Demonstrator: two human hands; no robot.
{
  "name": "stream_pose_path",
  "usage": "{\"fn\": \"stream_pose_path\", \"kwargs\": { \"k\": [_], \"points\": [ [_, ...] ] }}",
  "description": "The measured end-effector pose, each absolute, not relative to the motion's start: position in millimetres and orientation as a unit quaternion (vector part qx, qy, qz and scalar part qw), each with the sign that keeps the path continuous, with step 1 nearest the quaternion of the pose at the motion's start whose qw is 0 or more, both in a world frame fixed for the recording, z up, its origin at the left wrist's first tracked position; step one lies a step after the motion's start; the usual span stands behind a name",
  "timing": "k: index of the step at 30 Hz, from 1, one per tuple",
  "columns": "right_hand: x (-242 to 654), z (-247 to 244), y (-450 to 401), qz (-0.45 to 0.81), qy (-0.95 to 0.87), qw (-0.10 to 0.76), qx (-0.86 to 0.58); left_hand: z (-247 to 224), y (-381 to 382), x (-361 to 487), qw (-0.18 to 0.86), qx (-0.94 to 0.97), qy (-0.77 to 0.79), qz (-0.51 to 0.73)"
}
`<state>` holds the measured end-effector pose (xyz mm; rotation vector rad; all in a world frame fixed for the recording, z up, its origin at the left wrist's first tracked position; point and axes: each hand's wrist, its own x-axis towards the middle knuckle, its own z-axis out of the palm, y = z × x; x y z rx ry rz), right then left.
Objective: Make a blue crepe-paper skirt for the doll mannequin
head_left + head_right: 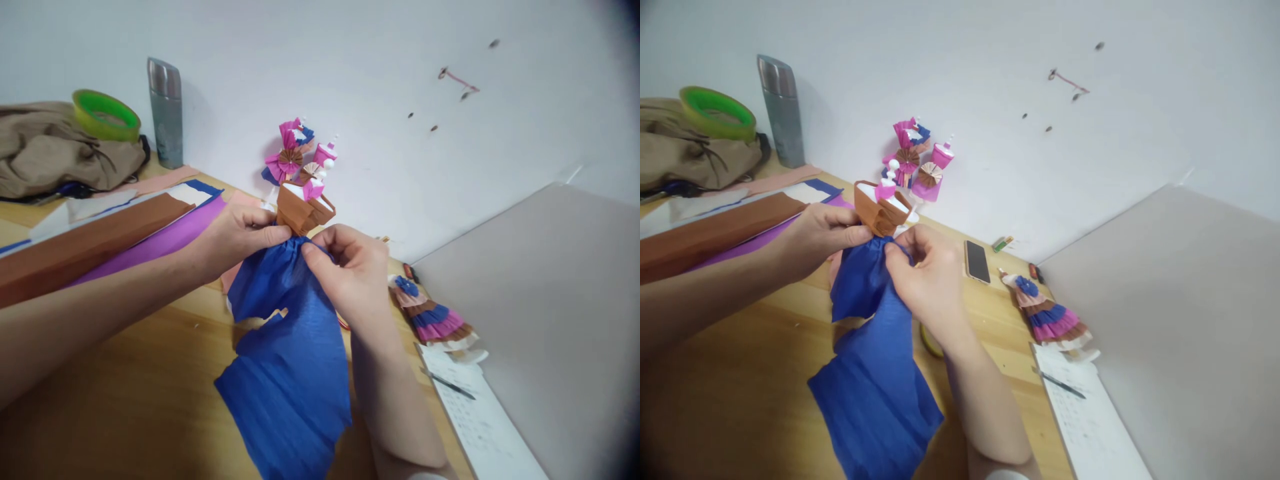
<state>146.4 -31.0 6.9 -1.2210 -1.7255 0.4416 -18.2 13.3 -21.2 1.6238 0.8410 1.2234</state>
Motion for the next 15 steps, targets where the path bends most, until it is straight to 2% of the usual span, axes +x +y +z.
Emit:
{"fn": "stream_pose_path", "kwargs": {
  "k": [5,15],
  "points": [
    [142.1,7.6,-31.9,0.243,-0.676,0.491,-0.494,-23.5,15.2,-16.0,0.461,0.654,0.345,0.490],
    [143.6,9.0,-34.6,0.219,-0.684,0.482,-0.501,-27.2,18.1,-15.9,0.456,0.650,0.349,0.497]
  ]
}}
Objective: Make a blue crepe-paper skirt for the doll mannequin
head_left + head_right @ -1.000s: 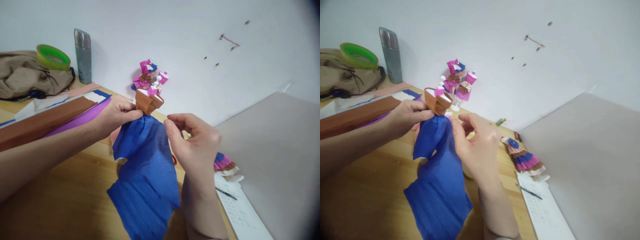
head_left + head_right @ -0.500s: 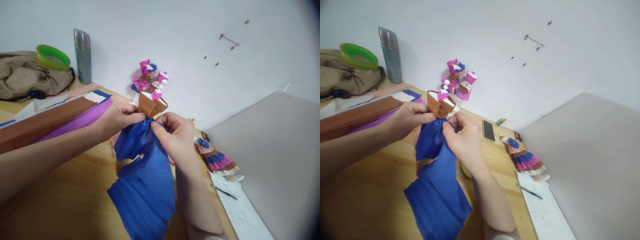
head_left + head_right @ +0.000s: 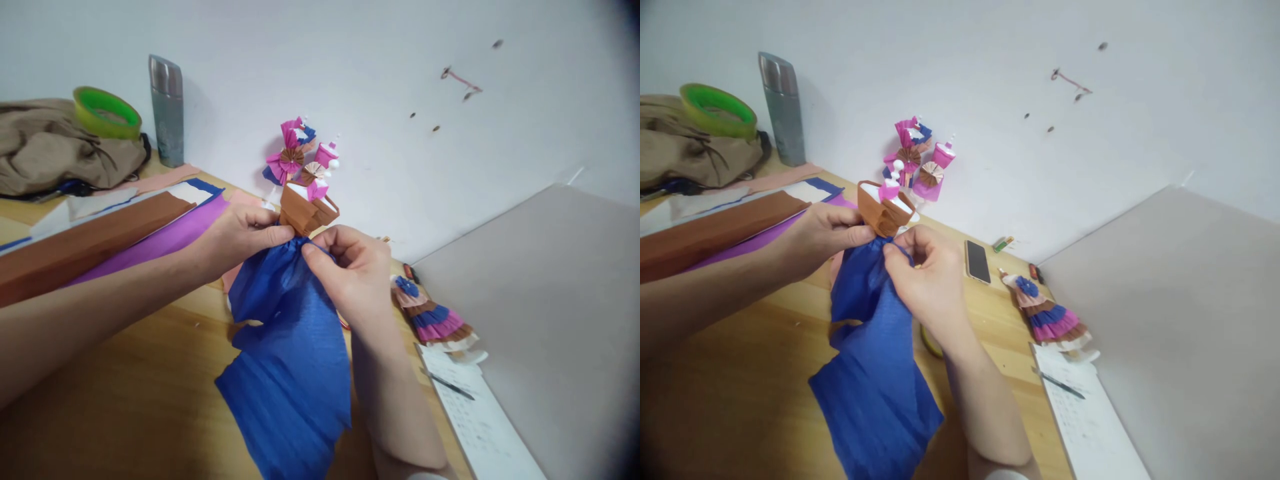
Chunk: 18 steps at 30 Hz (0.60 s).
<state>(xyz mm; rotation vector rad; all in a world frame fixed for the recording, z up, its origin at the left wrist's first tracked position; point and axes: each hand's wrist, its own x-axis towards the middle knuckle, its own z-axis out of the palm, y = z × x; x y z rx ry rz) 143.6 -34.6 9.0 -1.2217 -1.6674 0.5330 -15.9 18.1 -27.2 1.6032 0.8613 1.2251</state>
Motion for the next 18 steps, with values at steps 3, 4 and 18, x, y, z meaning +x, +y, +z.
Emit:
{"fn": "stream_pose_path", "kwargs": {
  "k": [3,4,18],
  "points": [
    [148.2,10.8,-33.5,0.190,-0.689,0.463,-0.525,-27.2,19.1,-17.6,0.444,0.651,0.360,0.499],
    [149.0,10.8,-33.1,0.185,-0.690,0.459,-0.527,-27.1,19.2,-18.0,0.440,0.650,0.364,0.501],
    [147.9,5.8,-30.2,0.128,-0.706,0.462,-0.520,-26.7,18.7,-17.4,0.451,0.652,0.348,0.500]
  ]
}}
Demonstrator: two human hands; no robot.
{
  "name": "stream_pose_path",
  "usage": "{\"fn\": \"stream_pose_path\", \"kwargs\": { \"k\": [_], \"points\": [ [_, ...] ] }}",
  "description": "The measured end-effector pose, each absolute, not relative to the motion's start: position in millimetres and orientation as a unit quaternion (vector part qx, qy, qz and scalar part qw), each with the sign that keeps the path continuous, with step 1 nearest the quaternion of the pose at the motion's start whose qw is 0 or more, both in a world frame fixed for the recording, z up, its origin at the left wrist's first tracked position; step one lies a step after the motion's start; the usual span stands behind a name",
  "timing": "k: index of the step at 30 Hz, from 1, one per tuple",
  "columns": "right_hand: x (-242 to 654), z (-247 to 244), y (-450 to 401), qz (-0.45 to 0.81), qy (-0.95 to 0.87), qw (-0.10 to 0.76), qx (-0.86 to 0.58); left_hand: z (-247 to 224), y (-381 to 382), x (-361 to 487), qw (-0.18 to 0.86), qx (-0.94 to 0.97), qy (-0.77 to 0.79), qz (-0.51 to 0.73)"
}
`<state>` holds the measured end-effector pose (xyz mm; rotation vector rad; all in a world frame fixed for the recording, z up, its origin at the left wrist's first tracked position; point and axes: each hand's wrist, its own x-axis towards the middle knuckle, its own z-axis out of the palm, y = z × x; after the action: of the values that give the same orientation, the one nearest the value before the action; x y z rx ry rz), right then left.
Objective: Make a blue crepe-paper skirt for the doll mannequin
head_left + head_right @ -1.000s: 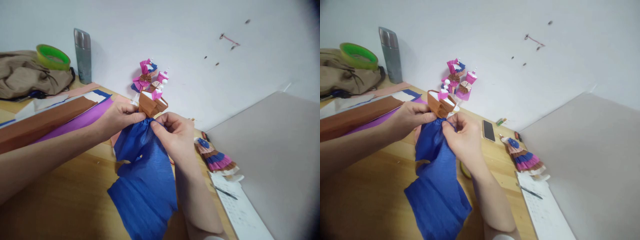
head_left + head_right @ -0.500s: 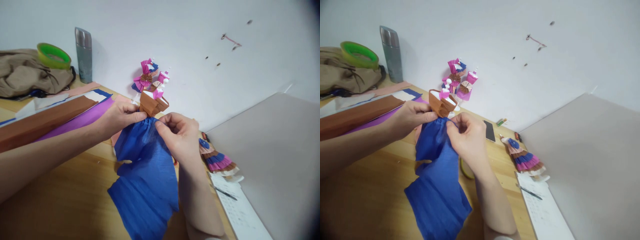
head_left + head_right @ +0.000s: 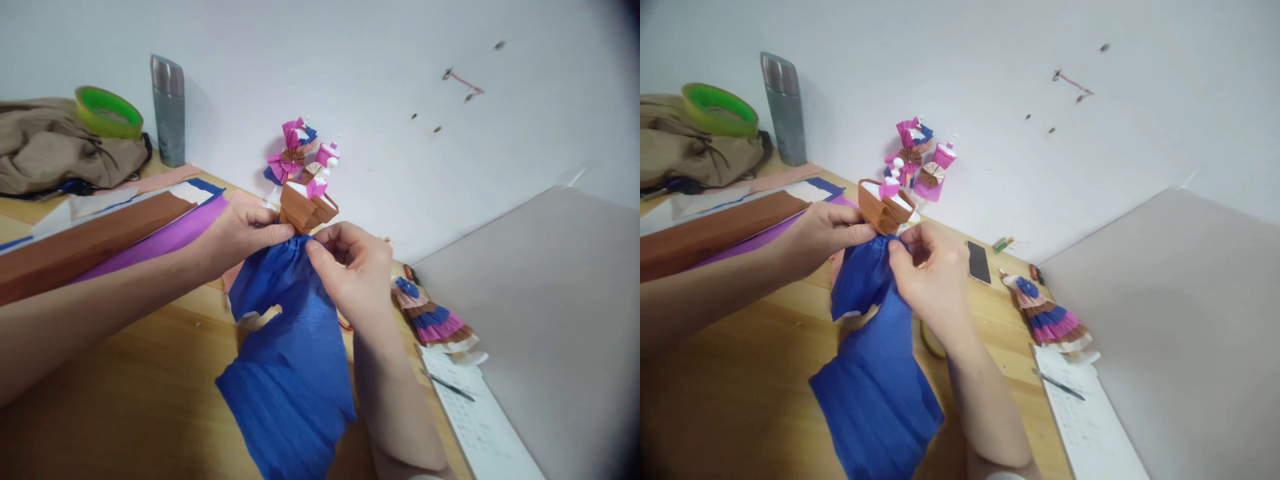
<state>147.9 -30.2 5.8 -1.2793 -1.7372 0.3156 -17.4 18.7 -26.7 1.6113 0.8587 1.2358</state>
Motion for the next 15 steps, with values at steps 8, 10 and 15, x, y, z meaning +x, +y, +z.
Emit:
{"fn": "stream_pose_path", "kwargs": {
  "k": [8,10,15],
  "points": [
    [144.2,1.3,-29.3,0.140,-0.694,0.487,-0.512,-26.8,16.7,-15.8,0.461,0.655,0.328,0.501],
    [143.9,1.1,-31.4,0.155,-0.687,0.493,-0.510,-27.0,16.3,-15.8,0.466,0.652,0.333,0.497],
    [142.1,1.4,-35.7,0.192,-0.679,0.504,-0.498,-27.7,16.6,-15.4,0.470,0.658,0.330,0.486]
  ]
}}
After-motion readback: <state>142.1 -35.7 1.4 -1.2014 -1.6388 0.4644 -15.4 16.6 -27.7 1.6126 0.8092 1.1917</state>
